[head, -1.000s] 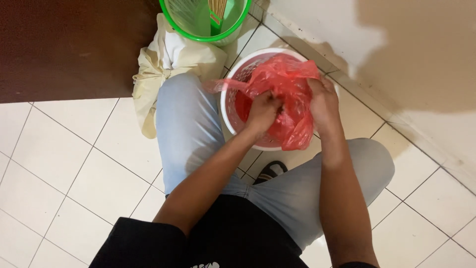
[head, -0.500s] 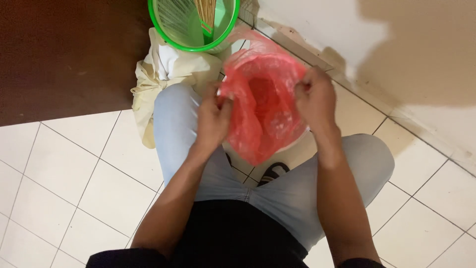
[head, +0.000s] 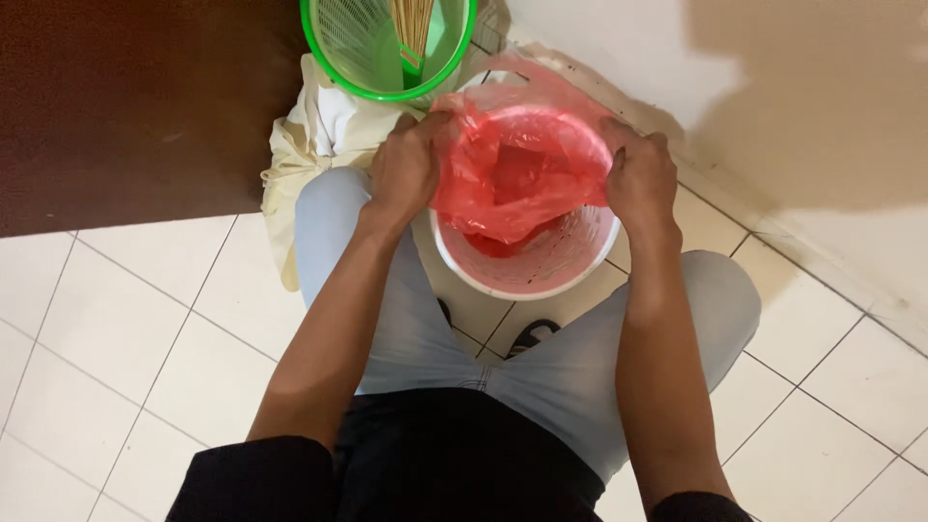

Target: Replace a trash bin liner, take out the full bag, and close the curtains in a hotel room.

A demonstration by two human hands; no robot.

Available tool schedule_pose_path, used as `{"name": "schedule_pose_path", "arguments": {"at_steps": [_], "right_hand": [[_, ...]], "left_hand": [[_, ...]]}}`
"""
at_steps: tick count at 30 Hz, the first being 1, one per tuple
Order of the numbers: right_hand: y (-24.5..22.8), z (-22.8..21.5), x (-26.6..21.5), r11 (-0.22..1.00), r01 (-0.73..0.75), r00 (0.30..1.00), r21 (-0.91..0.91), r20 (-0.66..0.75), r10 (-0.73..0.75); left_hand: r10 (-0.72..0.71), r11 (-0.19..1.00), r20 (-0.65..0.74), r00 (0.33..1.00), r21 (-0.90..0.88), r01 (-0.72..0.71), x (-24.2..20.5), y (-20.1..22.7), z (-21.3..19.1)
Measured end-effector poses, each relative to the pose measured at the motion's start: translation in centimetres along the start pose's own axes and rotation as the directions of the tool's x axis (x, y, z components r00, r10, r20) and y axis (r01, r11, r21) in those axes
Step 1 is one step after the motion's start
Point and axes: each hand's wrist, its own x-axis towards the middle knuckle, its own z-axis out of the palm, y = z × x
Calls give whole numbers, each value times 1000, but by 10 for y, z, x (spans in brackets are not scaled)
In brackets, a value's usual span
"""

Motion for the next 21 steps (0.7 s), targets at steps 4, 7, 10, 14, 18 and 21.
{"name": "schedule_pose_path", "arguments": {"at_steps": [4, 7, 10, 14, 18, 21], "right_hand": [[13, -7, 5, 996, -93, 995, -3, 30, 93], [-9, -26, 4, 967, -244, 964, -67, 90, 250], [-14, -37, -3, 924, -335, 906, -185, 205, 370], [17, -26, -9, 931, -309, 856, -196, 369, 362], [7, -27, -5, 927, -365, 834, -84, 413, 366], [29, -7, 0, 955, -294, 929, 43, 249, 275]], "left_hand": [[-77, 995, 42, 996, 71, 74, 0, -11, 12], [-220, 964, 111, 969, 178, 198, -12, 1, 1], [-281, 948, 203, 938, 211, 239, -31, 5, -3], [-352, 933, 406, 844, 81, 350, -46, 9, -6], [-397, 812, 569, 720, -148, 565, -44, 20, -14], [-58, 928, 287, 956, -337, 157, -35, -36, 23]]}}
